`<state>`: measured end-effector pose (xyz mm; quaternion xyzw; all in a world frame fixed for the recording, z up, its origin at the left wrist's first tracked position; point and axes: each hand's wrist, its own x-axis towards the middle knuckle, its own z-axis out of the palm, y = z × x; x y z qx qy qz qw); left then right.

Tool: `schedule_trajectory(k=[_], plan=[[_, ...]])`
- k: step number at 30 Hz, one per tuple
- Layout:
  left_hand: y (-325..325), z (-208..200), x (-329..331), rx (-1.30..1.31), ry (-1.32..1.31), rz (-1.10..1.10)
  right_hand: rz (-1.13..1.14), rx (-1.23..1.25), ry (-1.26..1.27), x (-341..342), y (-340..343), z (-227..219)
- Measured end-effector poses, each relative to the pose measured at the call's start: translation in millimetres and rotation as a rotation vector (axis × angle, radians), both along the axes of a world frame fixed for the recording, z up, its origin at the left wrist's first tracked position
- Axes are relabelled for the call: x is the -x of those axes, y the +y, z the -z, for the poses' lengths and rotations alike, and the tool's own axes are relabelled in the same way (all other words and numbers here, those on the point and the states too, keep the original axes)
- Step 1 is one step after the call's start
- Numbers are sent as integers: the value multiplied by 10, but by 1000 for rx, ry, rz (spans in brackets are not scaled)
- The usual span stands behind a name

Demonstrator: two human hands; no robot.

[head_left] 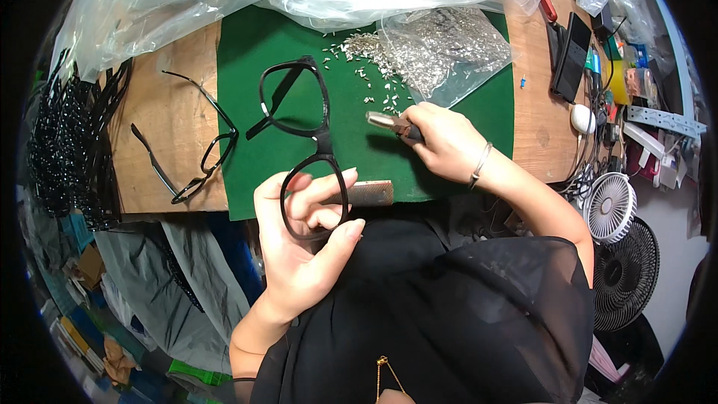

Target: The person repeatedly picks up black eyeglass frames from a plastic bag, uses pliers to adjust the frame arms, and places the frames back into the bag. The process is repeated multiple times throughout the clip.

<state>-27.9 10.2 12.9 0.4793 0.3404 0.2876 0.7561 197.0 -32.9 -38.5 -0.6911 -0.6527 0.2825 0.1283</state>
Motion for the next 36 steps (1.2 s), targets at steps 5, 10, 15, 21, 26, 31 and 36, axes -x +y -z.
schedule_trajectory(k=[5, 10, 15, 21, 26, 31, 36], plan=[[-29, 39, -116, -167, -72, 32, 37, -87, -134, 98, -50, 99], [-18, 103, -105, -141, -213, 135, 258, -69, 263, 186, -106, -140], [-71, 60, -279, -395, -6, 7, 273, -266, 651, 501, -257, -635], [-147, 73, -358, -587, 120, -113, 446, -222, 865, 572, -290, -538], [-202, 116, -381, -620, 145, -157, 441, -199, 927, 605, -288, -516], [-208, 129, -390, -588, 129, -111, 656, 89, 1402, 620, -247, -591], [-61, 9, -284, -346, 29, 37, 468, 230, 1372, 549, -198, -657]])
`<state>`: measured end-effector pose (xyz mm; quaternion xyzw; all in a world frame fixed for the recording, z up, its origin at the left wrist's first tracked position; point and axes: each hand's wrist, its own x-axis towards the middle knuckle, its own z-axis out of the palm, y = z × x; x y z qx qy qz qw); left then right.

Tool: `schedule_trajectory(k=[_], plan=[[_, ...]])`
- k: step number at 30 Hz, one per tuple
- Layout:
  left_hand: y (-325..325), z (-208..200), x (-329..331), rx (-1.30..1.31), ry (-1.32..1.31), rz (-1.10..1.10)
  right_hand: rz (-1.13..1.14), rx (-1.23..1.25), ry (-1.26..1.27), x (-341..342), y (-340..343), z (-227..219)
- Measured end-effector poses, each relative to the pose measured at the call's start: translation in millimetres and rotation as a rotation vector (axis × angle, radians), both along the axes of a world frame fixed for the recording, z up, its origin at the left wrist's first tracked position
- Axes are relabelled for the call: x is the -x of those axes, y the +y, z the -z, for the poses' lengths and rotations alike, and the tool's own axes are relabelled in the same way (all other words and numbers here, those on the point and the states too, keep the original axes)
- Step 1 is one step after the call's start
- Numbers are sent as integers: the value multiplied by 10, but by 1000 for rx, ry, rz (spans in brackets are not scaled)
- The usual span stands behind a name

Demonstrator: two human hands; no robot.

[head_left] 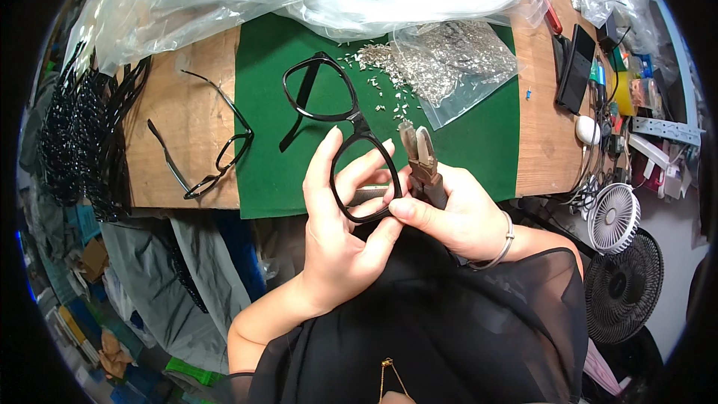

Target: The person repeatedly picks up black eyeglass frames from a plastic bag, uses pliers to adjust the frame arms, and places the frames back into the bag. The process is repeated multiple times throughout the clip.

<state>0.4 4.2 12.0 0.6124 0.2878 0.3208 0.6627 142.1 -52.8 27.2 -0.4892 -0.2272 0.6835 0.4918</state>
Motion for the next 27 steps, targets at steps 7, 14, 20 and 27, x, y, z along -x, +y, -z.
schedule_trajectory(k=[7, 14, 20, 27], plan=[[99, -120, 191, 122, -9, 88, -414, -34, -585, -255, -47, -193], [113, -81, 220, 134, -36, 158, -734, -230, -798, -214, 34, -145], [78, -62, 159, 225, 5, 96, -803, -156, -948, -231, 79, -187], [147, -74, 147, 192, 80, 177, -883, -100, -965, -273, 128, -115]])
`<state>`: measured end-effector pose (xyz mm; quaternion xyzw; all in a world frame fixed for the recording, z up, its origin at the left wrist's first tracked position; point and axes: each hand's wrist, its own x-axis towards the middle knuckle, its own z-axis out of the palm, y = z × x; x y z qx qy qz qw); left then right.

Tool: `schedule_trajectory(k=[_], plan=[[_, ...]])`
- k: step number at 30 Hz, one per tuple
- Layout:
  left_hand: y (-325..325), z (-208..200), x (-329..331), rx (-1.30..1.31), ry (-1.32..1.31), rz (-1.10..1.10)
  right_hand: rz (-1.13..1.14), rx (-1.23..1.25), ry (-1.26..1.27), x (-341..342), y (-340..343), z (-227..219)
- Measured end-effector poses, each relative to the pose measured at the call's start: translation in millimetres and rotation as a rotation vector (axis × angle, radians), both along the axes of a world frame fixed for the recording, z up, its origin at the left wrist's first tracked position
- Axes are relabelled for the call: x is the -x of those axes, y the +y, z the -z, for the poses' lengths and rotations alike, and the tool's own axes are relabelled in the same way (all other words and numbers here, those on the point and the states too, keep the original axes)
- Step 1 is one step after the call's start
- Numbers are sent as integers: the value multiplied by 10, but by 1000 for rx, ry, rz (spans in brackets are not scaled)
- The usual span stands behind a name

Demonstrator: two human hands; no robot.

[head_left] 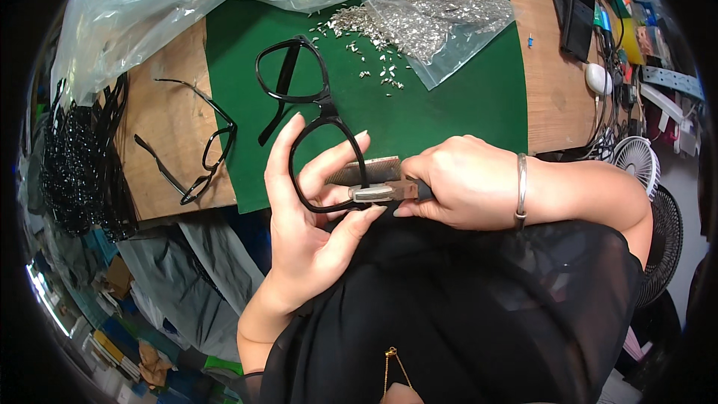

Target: The person repeatedly picks up black eyeglass frames from a plastic bag, uses pliers to adjust the frame arms, and places the frames back into the bag. The process is repeated multiple times throughout the clip.

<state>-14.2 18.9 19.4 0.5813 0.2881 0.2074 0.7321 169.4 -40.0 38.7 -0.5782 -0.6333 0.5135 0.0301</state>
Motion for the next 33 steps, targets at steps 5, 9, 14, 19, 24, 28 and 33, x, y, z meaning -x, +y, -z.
schedule_trajectory(k=[5, 9, 14, 19, 24, 28, 33], plan=[[6, 71, 40, 47, 24, -28, 87, -72, 157, -187, 6, 126], [24, 159, -64, 83, -11, -14, 308, -393, -90, -209, -26, 597], [-84, 287, 164, 46, -211, -55, 352, -498, -215, -221, 76, 727], [-263, 236, 179, 171, -90, -126, 267, -546, -372, -161, 196, 863], [-175, 187, 184, 421, -171, -48, 258, -585, -430, -145, 173, 899], [-154, 238, 183, 383, -73, -28, 491, -440, -5, -29, 97, 413], [-337, 252, -87, 207, -73, -216, 889, -329, 543, 320, -20, 321]])
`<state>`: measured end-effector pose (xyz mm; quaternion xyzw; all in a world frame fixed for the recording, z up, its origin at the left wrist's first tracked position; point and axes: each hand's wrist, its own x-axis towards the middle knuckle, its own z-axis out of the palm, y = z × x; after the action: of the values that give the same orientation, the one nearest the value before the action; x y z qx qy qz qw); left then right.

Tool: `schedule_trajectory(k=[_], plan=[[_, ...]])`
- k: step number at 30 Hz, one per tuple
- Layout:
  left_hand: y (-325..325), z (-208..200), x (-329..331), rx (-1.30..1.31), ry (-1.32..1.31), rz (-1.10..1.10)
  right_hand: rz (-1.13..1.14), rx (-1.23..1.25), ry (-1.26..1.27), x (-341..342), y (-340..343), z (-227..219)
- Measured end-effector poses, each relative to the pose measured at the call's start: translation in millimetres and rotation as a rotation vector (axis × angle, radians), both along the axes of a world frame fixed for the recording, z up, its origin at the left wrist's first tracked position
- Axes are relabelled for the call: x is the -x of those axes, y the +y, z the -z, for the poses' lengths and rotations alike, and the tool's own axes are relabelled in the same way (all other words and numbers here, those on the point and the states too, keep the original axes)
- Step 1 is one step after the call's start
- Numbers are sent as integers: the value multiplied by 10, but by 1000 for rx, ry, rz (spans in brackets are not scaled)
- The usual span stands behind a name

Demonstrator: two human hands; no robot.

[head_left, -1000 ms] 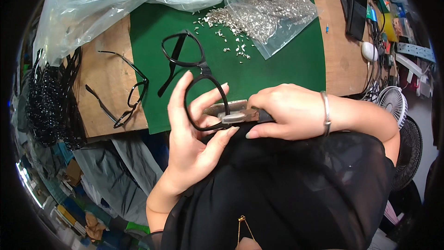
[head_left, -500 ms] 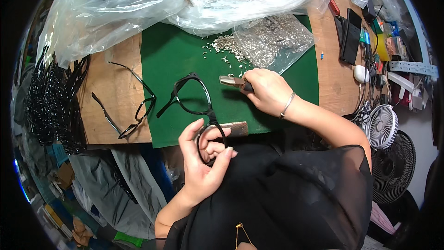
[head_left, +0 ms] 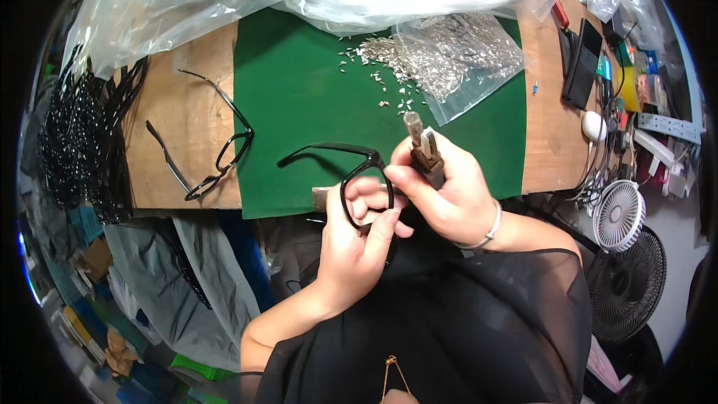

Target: The person repeatedly picks up black eyeglass frames from a plastic bag, uses pliers to adjust the frame arms, and places the frames back into the bag. The process is repeated multiple times throughout the clip.

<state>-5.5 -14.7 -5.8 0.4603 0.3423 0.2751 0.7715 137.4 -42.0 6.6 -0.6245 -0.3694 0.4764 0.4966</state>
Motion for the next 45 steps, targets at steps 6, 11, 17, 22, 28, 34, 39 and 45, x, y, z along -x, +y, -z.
schedule_trajectory(k=[6, 11, 17, 22, 28, 34, 39, 45], plan=[[-57, -25, -31, -103, 43, -25, 114, -102, 19, 129, -18, 178], [-93, -16, -49, -179, 96, -10, 124, -2, 300, 149, -11, 45], [-95, -25, -29, -234, 95, -28, 174, 116, 632, 151, 38, -2], [105, -159, 87, 0, 106, 159, 95, 173, 571, 89, 59, -9], [146, -419, 352, 182, -6, 191, -154, 37, 293, -63, -85, -134], [106, -524, 451, 121, 100, 278, -673, -132, -386, -208, -113, -36], [11, -459, 452, -101, 212, 261, -709, -288, -475, -251, -40, -12], [174, -432, 388, -630, 371, 467, -643, -435, -702, -250, -16, 97]])
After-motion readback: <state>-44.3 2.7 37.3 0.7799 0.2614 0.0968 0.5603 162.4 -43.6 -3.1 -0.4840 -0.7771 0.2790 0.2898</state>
